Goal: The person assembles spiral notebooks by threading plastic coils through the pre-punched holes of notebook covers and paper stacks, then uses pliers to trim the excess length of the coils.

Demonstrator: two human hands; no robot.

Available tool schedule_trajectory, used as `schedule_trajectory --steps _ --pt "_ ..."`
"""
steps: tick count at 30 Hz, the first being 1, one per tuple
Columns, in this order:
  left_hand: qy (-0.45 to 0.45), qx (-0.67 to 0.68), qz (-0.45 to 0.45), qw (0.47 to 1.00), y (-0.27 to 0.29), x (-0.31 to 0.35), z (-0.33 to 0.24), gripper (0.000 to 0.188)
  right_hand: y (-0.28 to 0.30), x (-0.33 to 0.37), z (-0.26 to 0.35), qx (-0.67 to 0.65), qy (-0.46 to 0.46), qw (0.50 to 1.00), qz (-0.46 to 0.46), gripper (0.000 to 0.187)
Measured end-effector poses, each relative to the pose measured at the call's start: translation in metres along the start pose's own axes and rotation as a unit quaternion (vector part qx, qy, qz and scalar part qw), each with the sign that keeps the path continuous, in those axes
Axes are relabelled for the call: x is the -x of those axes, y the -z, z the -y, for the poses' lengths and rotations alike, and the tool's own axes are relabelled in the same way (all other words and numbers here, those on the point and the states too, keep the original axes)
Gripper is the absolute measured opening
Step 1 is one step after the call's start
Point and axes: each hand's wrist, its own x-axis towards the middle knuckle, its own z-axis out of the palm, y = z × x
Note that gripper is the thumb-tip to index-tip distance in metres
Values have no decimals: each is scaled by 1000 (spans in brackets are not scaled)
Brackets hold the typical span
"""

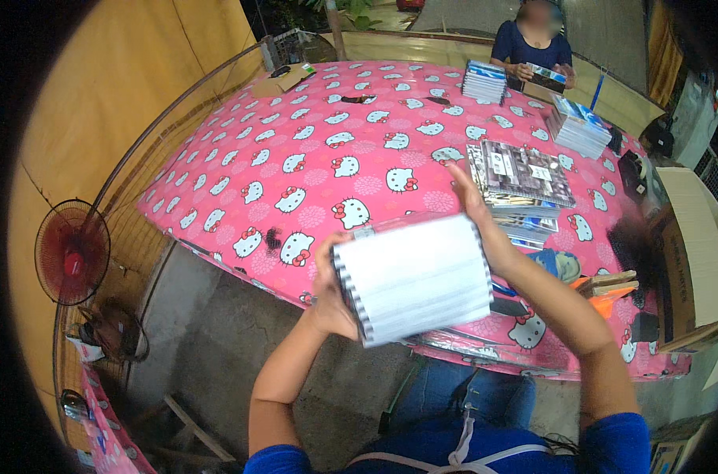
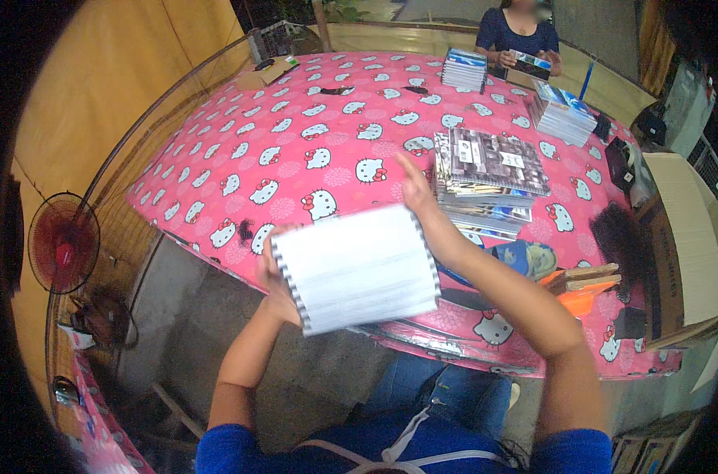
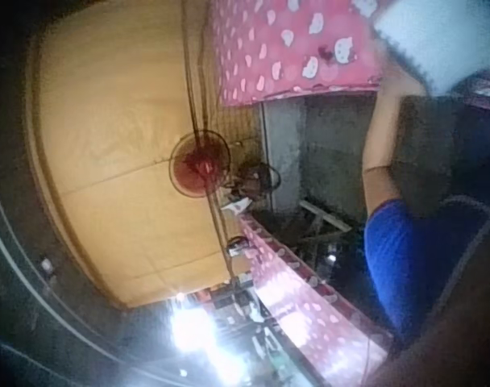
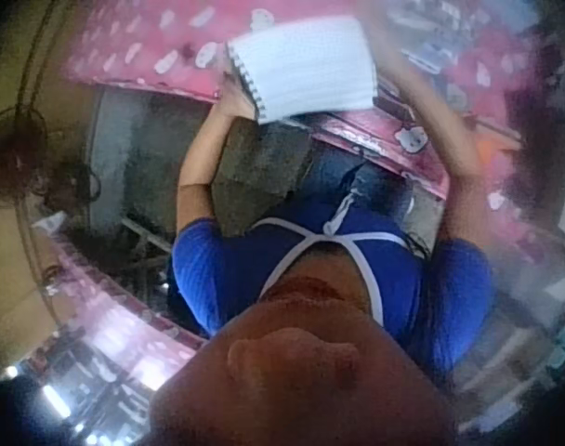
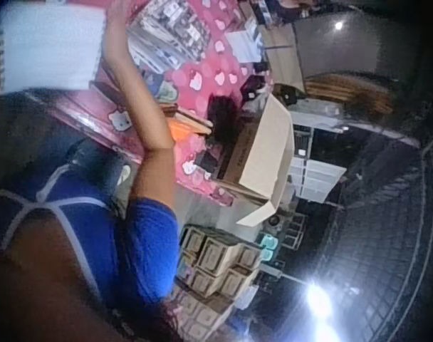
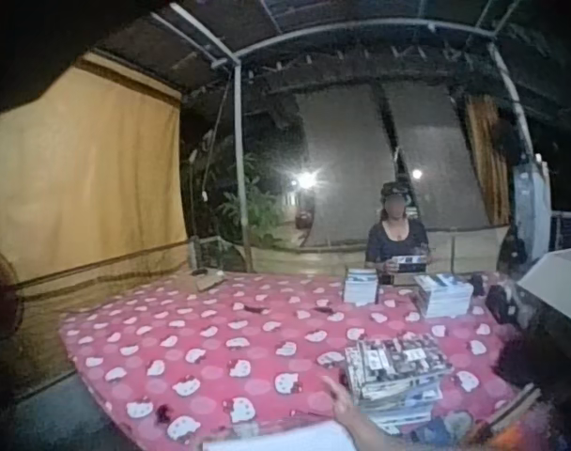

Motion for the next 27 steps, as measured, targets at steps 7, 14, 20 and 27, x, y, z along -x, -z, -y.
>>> schedule_trajectory --steps 7,14,20,27 --pt "121 89 -166 975 25 -46 29 145 3 -55 -61 -245 22 952 180 150" --pt "118 87 -108 983 33 -42 38 142 -1 -65 -102 -55 99 978 173 157" --pt "166 178 -129 961 28 -31 42 139 -18 -60 -110 -196 -10 970 147 144" --pt "256 77 -111 957 22 -3 58 127 -21 -64 -111 -195 76 972 109 129"
